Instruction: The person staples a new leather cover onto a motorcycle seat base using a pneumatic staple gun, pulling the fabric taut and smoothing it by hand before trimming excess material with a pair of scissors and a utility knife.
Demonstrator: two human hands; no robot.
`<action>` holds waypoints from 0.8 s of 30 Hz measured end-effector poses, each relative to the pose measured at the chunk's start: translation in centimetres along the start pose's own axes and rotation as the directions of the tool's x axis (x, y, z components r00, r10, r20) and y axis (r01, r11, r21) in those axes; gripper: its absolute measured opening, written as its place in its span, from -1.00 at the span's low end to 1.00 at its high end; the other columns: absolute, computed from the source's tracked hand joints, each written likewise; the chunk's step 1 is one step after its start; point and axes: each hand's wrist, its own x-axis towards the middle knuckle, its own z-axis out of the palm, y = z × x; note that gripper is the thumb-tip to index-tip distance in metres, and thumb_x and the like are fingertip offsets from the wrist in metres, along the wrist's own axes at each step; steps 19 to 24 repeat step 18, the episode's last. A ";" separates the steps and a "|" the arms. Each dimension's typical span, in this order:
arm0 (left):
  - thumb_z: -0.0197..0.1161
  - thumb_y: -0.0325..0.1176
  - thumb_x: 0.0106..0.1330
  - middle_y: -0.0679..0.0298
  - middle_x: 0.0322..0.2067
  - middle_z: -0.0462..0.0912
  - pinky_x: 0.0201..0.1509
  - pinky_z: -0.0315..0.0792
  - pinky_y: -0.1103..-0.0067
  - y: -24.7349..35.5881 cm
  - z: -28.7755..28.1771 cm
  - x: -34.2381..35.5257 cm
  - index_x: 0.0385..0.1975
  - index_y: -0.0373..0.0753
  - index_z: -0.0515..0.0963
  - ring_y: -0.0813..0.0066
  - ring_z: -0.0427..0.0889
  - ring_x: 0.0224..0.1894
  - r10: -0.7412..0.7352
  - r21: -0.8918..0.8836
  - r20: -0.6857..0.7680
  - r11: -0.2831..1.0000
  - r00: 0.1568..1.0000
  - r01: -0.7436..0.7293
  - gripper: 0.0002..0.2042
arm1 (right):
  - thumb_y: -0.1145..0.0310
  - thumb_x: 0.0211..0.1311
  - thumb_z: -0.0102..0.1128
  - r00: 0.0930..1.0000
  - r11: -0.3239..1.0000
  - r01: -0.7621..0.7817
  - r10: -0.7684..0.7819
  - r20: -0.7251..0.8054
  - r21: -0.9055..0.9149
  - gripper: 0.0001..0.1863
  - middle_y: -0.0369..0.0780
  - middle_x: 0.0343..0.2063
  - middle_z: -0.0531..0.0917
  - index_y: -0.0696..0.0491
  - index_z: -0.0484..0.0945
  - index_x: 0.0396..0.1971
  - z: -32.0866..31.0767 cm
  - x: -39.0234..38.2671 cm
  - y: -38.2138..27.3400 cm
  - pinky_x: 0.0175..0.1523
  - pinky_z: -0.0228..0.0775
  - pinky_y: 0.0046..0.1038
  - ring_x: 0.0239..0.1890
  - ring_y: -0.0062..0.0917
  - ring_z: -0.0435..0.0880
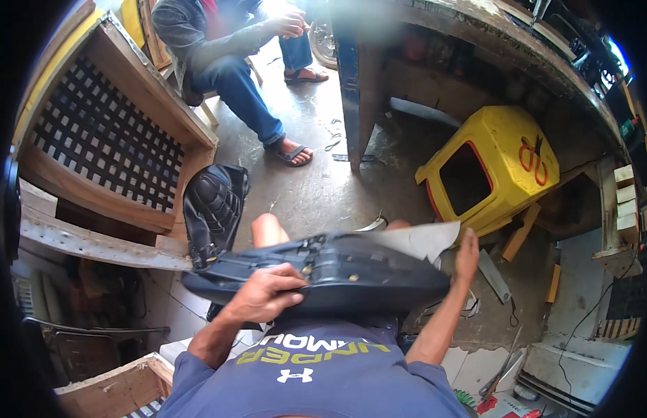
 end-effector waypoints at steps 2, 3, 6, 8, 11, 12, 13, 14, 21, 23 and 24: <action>0.43 -0.38 0.30 0.12 -0.13 0.71 0.11 0.55 0.41 0.1 -3.6 -1.9 -0.09 -0.44 0.71 0.25 0.71 -0.04 -0.072 -0.053 0.030 0.996 0.997 0.073 -0.72 | -0.22 0.60 -0.02 0.990 0.993 -0.088 0.079 0.121 0.076 -0.27 -0.12 0.42 0.50 0.00 0.36 0.51 -2.2 -0.3 2.3 0.38 0.33 -0.18 0.41 -0.34 0.49; 0.44 -0.36 0.31 0.15 -0.16 0.70 0.09 0.52 0.44 -0.3 -5.2 -2.2 -0.10 -0.45 0.70 0.32 0.70 -0.06 -0.112 -0.103 0.005 0.988 0.994 0.112 -0.71 | -0.20 0.61 0.00 0.952 0.988 -0.138 0.111 0.287 0.074 -0.28 -0.13 0.42 0.50 0.00 0.37 0.51 -2.5 0.3 2.9 0.40 0.33 -0.16 0.40 -0.33 0.50; 0.42 -0.30 0.36 0.26 -0.21 0.64 0.03 0.46 0.50 -3.0 -8.6 -1.4 -0.11 -0.42 0.68 0.50 0.61 -0.12 -0.253 -0.430 0.100 0.861 0.962 0.272 -0.71 | -0.12 0.63 0.01 0.748 0.959 -0.241 0.084 0.659 0.151 -0.32 -0.16 0.42 0.50 0.07 0.38 0.48 -0.8 -0.2 4.7 0.41 0.35 -0.26 0.37 -0.34 0.53; 0.40 -0.30 0.39 0.30 -0.23 0.66 0.01 0.48 0.48 -4.8 -9.9 -0.2 -0.08 -0.38 0.69 0.53 0.61 -0.14 -0.178 -0.337 -0.020 0.928 0.984 0.161 -0.73 | -0.19 0.62 -0.06 0.703 0.705 -0.498 -0.013 0.712 0.504 -0.29 -0.17 0.38 0.54 0.06 0.40 0.47 4.4 -2.0 5.2 0.42 0.37 -0.30 0.37 -0.38 0.54; 0.35 -0.28 0.44 0.17 -0.29 0.69 -0.09 0.52 0.41 -6.8 -10.9 2.7 -0.12 -0.36 0.74 0.38 0.68 -0.23 -0.047 0.119 -0.295 0.989 0.954 0.086 -0.75 | -0.31 0.61 -0.20 0.741 0.366 -0.627 0.007 0.672 0.688 -0.21 -0.21 0.39 0.54 0.02 0.40 0.48 9.0 -3.6 3.3 0.47 0.34 -0.22 0.39 -0.35 0.51; 0.30 -0.27 0.44 0.04 -0.30 0.68 -0.11 0.54 0.37 -7.2 -10.6 3.8 -0.17 -0.37 0.75 0.17 0.70 -0.25 0.015 0.223 -0.423 0.971 0.906 0.089 -0.75 | -0.34 0.60 -0.24 0.786 0.296 -0.606 0.078 0.614 0.738 -0.19 -0.22 0.39 0.54 0.02 0.39 0.48 10.4 -4.1 2.3 0.48 0.33 -0.20 0.40 -0.34 0.51; 0.29 -0.25 0.45 0.00 -0.29 0.70 -0.07 0.55 0.33 -7.4 -10.4 4.8 -0.17 -0.33 0.76 0.03 0.71 -0.22 0.054 0.295 -0.481 0.950 0.875 0.104 -0.74 | -0.33 0.61 -0.28 0.813 0.302 -0.570 0.076 0.577 0.764 -0.20 -0.22 0.42 0.50 -0.01 0.35 0.51 11.7 -4.7 1.2 0.51 0.29 -0.16 0.42 -0.31 0.48; 0.28 -0.23 0.46 -0.01 -0.29 0.71 -0.05 0.56 0.31 -7.7 -10.5 5.8 -0.17 -0.33 0.76 0.01 0.71 -0.21 0.053 0.361 -0.490 0.921 0.870 0.147 -0.73 | -0.33 0.62 -0.31 0.836 0.289 -0.545 0.108 0.538 0.788 -0.21 -0.22 0.45 0.46 -0.05 0.31 0.54 13.0 -5.4 0.2 0.53 0.26 -0.13 0.45 -0.27 0.44; 0.29 -0.10 0.47 -0.08 -0.15 0.76 0.07 0.58 0.29 -9.8 -12.1 8.1 -0.13 -0.28 0.78 -0.02 0.75 -0.06 -0.061 0.327 -0.450 0.917 0.891 0.228 -0.66 | -0.37 0.60 -0.35 0.825 0.325 -0.539 0.015 0.565 0.777 -0.18 -0.24 0.56 0.29 -0.11 0.22 0.58 13.9 -5.5 -2.2 0.64 0.02 -0.09 0.57 -0.28 0.25; 0.29 -0.10 0.47 -0.08 -0.15 0.76 0.07 0.58 0.29 -9.8 -12.1 8.1 -0.13 -0.28 0.78 -0.02 0.75 -0.06 -0.061 0.327 -0.450 0.917 0.891 0.228 -0.66 | -0.37 0.60 -0.35 0.825 0.325 -0.539 0.015 0.565 0.777 -0.18 -0.24 0.56 0.29 -0.11 0.22 0.58 13.9 -5.5 -2.2 0.64 0.02 -0.09 0.57 -0.28 0.25; 0.29 -0.10 0.47 -0.08 -0.15 0.76 0.07 0.58 0.29 -9.8 -12.1 8.1 -0.13 -0.28 0.78 -0.02 0.75 -0.06 -0.061 0.327 -0.450 0.917 0.891 0.228 -0.66 | -0.37 0.60 -0.35 0.825 0.325 -0.539 0.015 0.565 0.777 -0.18 -0.24 0.56 0.29 -0.11 0.22 0.58 13.9 -5.5 -2.2 0.64 0.02 -0.09 0.57 -0.28 0.25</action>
